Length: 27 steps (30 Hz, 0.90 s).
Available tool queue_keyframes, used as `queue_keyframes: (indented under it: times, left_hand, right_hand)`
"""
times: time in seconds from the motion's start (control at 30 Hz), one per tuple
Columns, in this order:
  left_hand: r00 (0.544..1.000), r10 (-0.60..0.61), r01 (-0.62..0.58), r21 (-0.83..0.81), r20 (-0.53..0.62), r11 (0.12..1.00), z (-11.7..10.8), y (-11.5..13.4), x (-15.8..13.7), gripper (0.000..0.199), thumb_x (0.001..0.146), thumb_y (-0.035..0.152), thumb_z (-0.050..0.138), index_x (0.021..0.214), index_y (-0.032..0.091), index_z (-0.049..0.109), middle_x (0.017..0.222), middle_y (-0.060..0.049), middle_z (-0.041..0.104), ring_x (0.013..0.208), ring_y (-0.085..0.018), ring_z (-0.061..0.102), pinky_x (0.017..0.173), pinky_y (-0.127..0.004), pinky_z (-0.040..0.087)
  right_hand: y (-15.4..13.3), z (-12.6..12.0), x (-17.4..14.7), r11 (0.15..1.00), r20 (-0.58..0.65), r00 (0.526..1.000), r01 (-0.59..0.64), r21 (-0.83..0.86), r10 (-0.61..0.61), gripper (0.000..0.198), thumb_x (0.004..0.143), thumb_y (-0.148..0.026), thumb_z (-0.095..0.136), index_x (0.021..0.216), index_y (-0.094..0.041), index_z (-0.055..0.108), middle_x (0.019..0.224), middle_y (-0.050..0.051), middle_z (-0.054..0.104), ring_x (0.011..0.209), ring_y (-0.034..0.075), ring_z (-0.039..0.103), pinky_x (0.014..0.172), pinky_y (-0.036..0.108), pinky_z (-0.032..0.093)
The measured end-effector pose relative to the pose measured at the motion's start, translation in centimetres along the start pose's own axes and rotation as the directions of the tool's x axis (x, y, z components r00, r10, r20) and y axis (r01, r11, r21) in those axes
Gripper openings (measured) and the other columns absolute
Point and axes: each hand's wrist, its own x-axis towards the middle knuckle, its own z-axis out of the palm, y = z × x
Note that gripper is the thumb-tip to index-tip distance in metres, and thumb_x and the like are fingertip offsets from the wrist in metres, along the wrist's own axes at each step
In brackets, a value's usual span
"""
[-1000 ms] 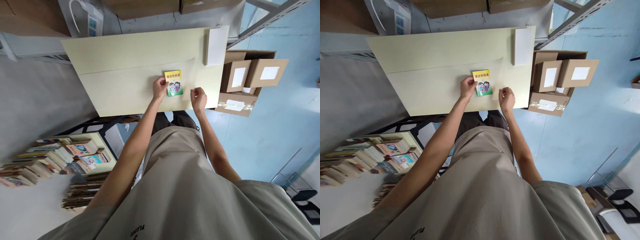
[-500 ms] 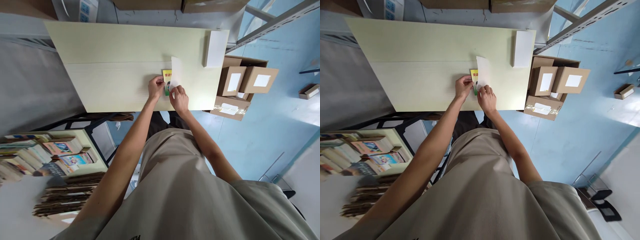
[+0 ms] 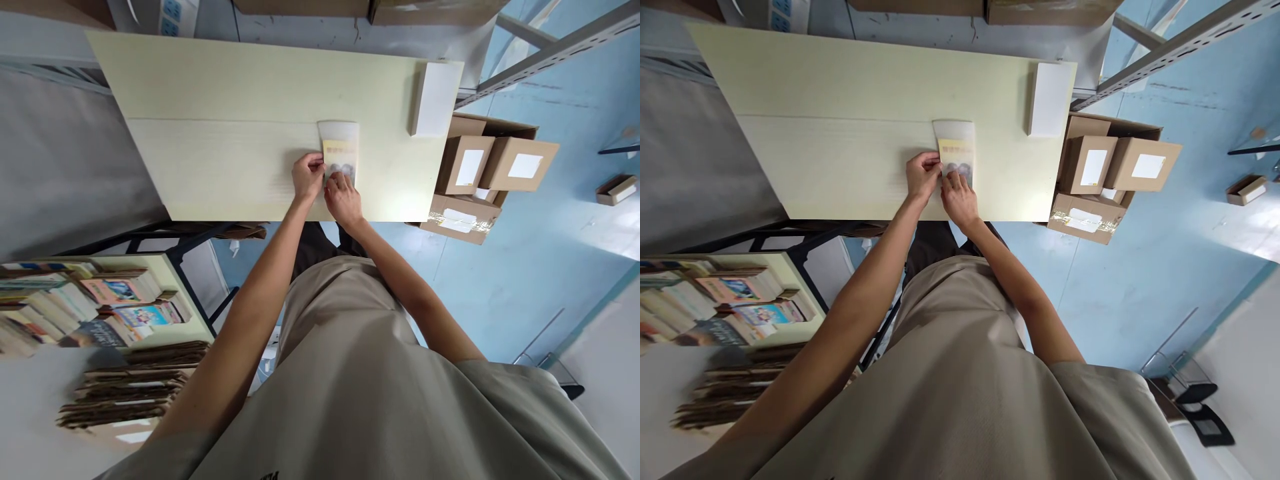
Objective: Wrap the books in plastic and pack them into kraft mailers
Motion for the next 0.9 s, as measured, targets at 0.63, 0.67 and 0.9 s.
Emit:
queue_keyframes:
  times: [0.63, 0.67, 0.9]
  left_hand:
    - [0.999, -0.047, 0.047, 0.084, -0.002, 0.995, -0.1, 2.3, -1.1, 0.025, 0.093, 0.011, 0.089, 0.115, 0.020, 0.081, 0.112, -0.008, 0.089, 0.108, -0.026, 0.089, 0.108, -0.041, 0.073]
    - [0.999, -0.050, 0.050, 0.082, -0.001, 0.995, -0.1, 2.1, -0.9, 0.026, 0.093, 0.009, 0.088, 0.116, 0.019, 0.082, 0.112, -0.008, 0.089, 0.107, -0.026, 0.089, 0.107, -0.041, 0.073]
    - [0.991, 0.103, -0.083, 0.220, -0.085, 0.972, -1.0, 3.0, -2.9, 0.033, 0.107, 0.018, 0.084, 0.138, 0.025, 0.076, 0.134, -0.011, 0.084, 0.127, -0.029, 0.085, 0.119, -0.047, 0.068]
  right_hand:
    - [6.5, -4.6, 5.3, 0.888, 0.007, 0.915, -0.394, 0.237, 0.404, 0.028, 0.121, -0.040, 0.065, 0.143, -0.023, 0.072, 0.140, 0.016, 0.082, 0.128, 0.032, 0.079, 0.120, 0.056, 0.065]
    - [6.6, -4.7, 6.1, 0.868, 0.034, 0.903, -0.421, 0.263, 0.427, 0.025, 0.121, -0.042, 0.067, 0.136, -0.023, 0.074, 0.134, 0.015, 0.083, 0.124, 0.032, 0.080, 0.119, 0.056, 0.065]
    - [6.0, -5.8, 7.2, 0.803, 0.059, 0.890, -0.436, 0.406, 0.453, 0.022, 0.113, -0.042, 0.076, 0.099, -0.026, 0.071, 0.108, 0.009, 0.084, 0.102, 0.028, 0.079, 0.108, 0.050, 0.068]
